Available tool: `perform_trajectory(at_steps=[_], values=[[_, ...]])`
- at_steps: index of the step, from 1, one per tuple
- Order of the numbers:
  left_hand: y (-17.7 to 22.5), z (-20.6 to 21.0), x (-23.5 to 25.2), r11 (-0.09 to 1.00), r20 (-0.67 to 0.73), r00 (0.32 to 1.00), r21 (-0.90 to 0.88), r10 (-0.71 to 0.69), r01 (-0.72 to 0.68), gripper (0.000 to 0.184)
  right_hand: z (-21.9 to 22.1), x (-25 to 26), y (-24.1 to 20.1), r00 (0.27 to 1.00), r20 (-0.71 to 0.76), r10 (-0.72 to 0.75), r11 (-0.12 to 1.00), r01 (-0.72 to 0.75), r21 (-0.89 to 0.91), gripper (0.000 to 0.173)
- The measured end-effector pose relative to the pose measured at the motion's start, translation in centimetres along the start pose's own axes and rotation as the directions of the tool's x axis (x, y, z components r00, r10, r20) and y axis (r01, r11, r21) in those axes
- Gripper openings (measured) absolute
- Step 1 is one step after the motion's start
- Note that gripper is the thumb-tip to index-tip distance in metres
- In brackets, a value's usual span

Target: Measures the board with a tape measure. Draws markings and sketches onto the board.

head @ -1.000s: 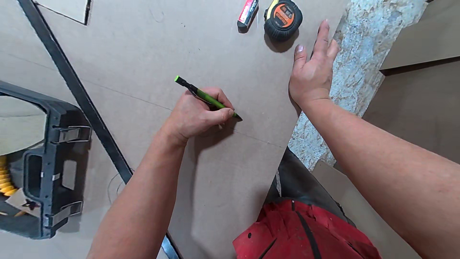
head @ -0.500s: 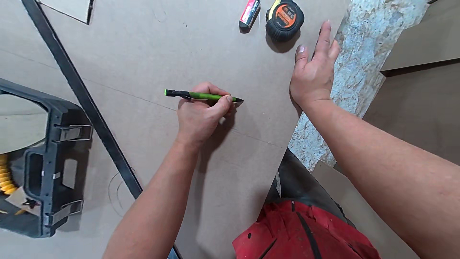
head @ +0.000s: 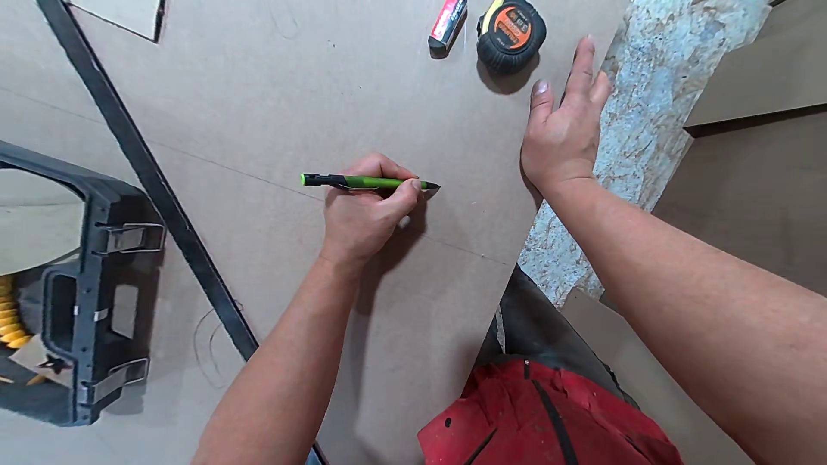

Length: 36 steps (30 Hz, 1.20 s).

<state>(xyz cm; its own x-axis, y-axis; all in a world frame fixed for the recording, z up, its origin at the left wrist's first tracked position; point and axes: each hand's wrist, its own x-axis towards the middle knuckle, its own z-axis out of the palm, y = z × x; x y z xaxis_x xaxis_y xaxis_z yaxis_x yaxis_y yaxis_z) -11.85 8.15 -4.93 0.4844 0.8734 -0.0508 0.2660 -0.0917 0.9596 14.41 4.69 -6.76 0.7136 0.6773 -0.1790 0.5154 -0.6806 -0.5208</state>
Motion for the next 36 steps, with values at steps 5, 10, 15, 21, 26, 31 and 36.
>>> perform_trajectory(at_steps=[5,10,15,21,26,31,36], values=[[0.2,0.2,0.0,1.0,-0.058,0.998,0.005,-0.029,0.029,0.005,0.0,-0.1,-0.1,1.0,-0.007,0.0,1.0,0.0,-0.003,0.068],[0.2,-0.5,0.1,0.999,0.092,0.996,0.033,-0.018,0.015,0.005,0.0,0.0,0.0,1.0,-0.004,0.002,1.0,-0.002,-0.003,0.068],[0.3,-1.1,0.4,0.998,0.154,0.987,0.044,-0.044,0.037,0.006,0.0,0.0,0.0,1.0,-0.001,-0.001,1.0,0.001,-0.01,0.068],[0.5,-1.9,1.1,0.996,0.306,0.949,0.059,-0.078,0.063,0.003,0.0,-0.1,0.1,1.0,-0.009,-0.01,1.0,0.01,-0.007,0.068],[0.7,-2.6,2.0,0.993,0.397,0.913,0.107,-0.09,0.052,0.006,0.0,0.0,0.0,1.0,-0.004,-0.003,1.0,0.003,-0.016,0.068],[1.0,-2.8,2.7,0.979,0.454,0.885,0.204,-0.104,0.01,0.008,-0.1,0.0,0.0,1.0,0.002,0.003,1.0,-0.003,-0.02,0.068],[1.3,-3.0,3.0,0.967,0.484,0.866,0.253,-0.127,0.001,0.01,-0.1,-0.1,-0.1,1.0,-0.001,0.0,1.0,0.0,-0.007,0.067]])
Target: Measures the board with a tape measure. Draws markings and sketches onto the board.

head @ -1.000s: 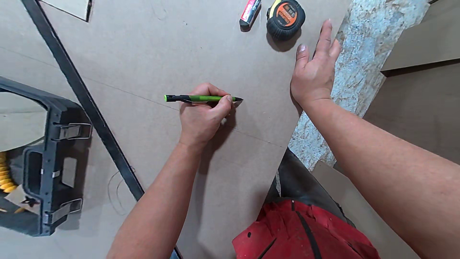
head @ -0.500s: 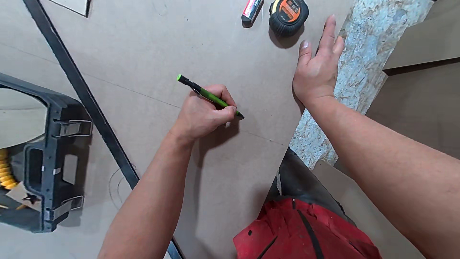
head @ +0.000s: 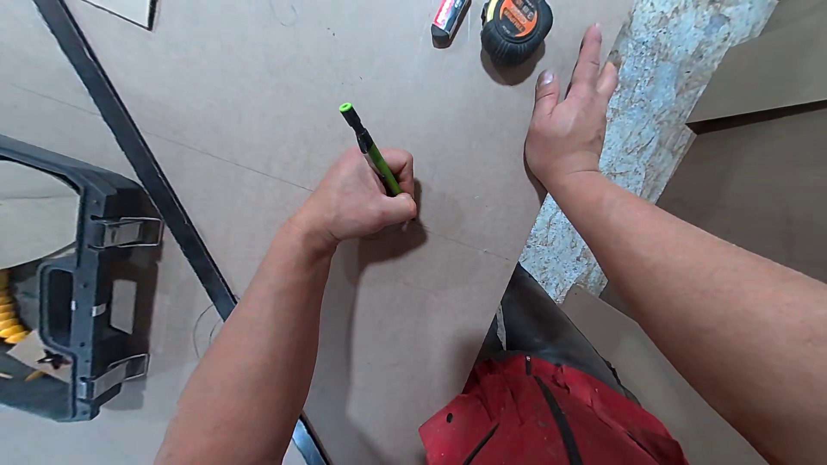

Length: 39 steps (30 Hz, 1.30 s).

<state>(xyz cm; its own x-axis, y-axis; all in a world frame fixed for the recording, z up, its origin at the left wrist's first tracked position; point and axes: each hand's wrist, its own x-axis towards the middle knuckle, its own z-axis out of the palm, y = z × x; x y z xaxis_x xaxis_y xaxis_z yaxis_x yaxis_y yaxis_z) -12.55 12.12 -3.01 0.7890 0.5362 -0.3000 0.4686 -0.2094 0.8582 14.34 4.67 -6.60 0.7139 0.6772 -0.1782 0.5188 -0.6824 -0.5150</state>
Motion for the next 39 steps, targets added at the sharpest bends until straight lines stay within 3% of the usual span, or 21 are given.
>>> perform_trajectory(at_steps=[16,26,34,39], values=[[-0.1,-0.1,-0.1,0.997,0.038,0.999,-0.08,0.011,-0.008,0.006,0.0,0.0,0.1,1.0,0.001,0.0,1.0,0.0,-0.005,0.069],[-0.3,0.2,-0.2,0.993,-0.028,1.0,-0.121,-0.009,0.006,0.008,0.1,0.1,0.1,1.0,-0.006,-0.003,1.0,0.003,-0.02,0.068],[-0.3,1.6,-0.5,0.979,-0.195,0.981,-0.203,-0.017,-0.023,0.006,0.1,0.0,0.1,1.0,-0.006,0.0,1.0,0.0,-0.014,0.068],[-0.6,3.3,-0.6,0.961,-0.43,0.903,-0.254,-0.012,-0.108,0.005,0.1,0.0,0.1,1.0,-0.001,-0.003,1.0,0.003,-0.003,0.068]])
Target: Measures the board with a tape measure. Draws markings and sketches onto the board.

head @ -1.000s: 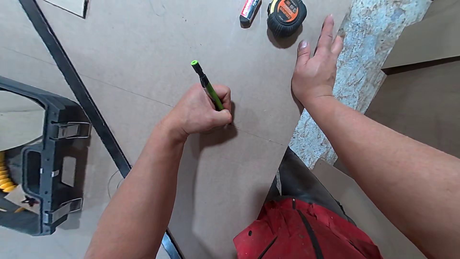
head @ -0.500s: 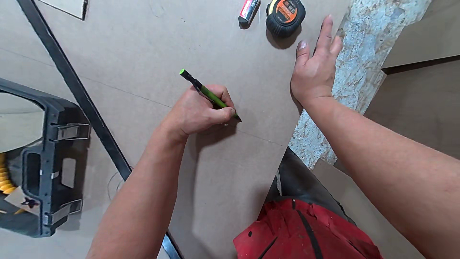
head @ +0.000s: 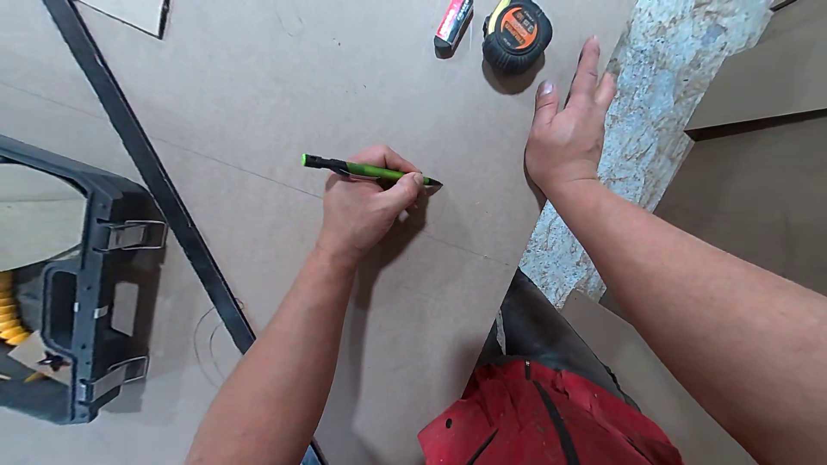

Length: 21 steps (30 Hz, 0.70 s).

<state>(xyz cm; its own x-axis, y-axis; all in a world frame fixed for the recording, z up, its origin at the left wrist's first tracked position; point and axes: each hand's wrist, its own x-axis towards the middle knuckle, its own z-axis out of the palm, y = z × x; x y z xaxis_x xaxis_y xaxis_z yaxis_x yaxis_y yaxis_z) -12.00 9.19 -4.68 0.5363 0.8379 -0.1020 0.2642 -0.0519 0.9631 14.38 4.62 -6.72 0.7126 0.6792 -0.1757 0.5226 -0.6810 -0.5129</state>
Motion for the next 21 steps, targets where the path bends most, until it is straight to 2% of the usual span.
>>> perform_trajectory(at_steps=[4,10,13,21], values=[[0.0,0.9,-0.3,1.0,-0.124,0.992,-0.01,0.021,-0.023,0.004,0.0,0.0,0.0,1.0,-0.001,-0.001,1.0,0.001,0.0,0.068],[-0.1,1.1,-0.3,1.0,-0.154,0.988,0.018,0.028,-0.025,0.004,0.0,0.0,-0.1,1.0,-0.001,0.0,1.0,0.0,0.007,0.068],[-0.2,0.8,-0.3,0.999,-0.103,0.994,-0.001,0.033,-0.033,0.004,0.0,0.0,0.0,1.0,-0.003,0.0,1.0,0.0,0.005,0.068],[0.3,-0.7,0.1,0.997,0.163,0.987,0.076,-0.014,0.001,0.004,0.0,0.0,0.0,1.0,-0.01,-0.003,1.0,0.003,0.003,0.067]])
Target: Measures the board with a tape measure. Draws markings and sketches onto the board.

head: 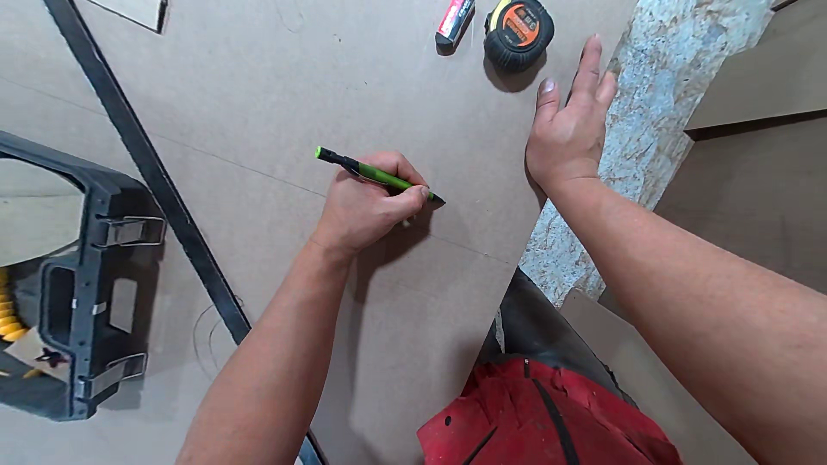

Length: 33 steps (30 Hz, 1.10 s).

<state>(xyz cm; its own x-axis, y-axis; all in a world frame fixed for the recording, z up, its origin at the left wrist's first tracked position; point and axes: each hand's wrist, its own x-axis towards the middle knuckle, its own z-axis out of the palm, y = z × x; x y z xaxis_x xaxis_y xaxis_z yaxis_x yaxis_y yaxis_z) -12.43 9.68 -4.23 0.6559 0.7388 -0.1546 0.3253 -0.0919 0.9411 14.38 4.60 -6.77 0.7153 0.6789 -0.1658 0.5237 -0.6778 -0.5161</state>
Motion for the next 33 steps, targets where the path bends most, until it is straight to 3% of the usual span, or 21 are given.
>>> perform_trajectory(at_steps=[5,12,15,19,21,25,33], values=[[0.3,-1.3,0.6,0.999,0.181,0.983,0.021,-0.038,0.035,0.004,0.0,0.0,0.0,1.0,0.002,-0.001,1.0,0.001,0.011,0.068],[0.1,-1.3,0.8,0.999,0.188,0.982,0.021,-0.031,0.028,0.004,0.0,0.0,0.1,1.0,-0.003,-0.008,1.0,0.008,0.001,0.068],[0.2,-0.8,0.5,0.999,0.107,0.994,0.0,-0.037,0.038,0.007,0.1,0.1,0.1,1.0,0.001,-0.004,1.0,0.004,-0.001,0.068],[-0.4,1.1,0.2,0.989,-0.268,0.963,-0.142,0.0,-0.039,0.008,0.0,0.0,0.0,1.0,0.003,0.0,1.0,0.0,-0.004,0.068],[-0.5,1.6,0.1,0.979,-0.362,0.932,-0.185,0.015,-0.087,0.007,0.0,0.0,0.0,1.0,0.0,-0.004,1.0,0.004,-0.004,0.067],[-0.3,0.7,-1.9,0.969,-0.347,0.937,-0.242,-0.033,-0.056,0.006,0.1,-0.1,0.1,1.0,-0.006,-0.017,1.0,0.017,0.007,0.067],[-1.5,0.2,-11.8,0.956,-0.324,0.927,-0.277,-0.19,0.099,0.01,-0.2,-0.2,0.1,0.999,0.01,-0.031,0.999,0.031,0.009,0.069]])
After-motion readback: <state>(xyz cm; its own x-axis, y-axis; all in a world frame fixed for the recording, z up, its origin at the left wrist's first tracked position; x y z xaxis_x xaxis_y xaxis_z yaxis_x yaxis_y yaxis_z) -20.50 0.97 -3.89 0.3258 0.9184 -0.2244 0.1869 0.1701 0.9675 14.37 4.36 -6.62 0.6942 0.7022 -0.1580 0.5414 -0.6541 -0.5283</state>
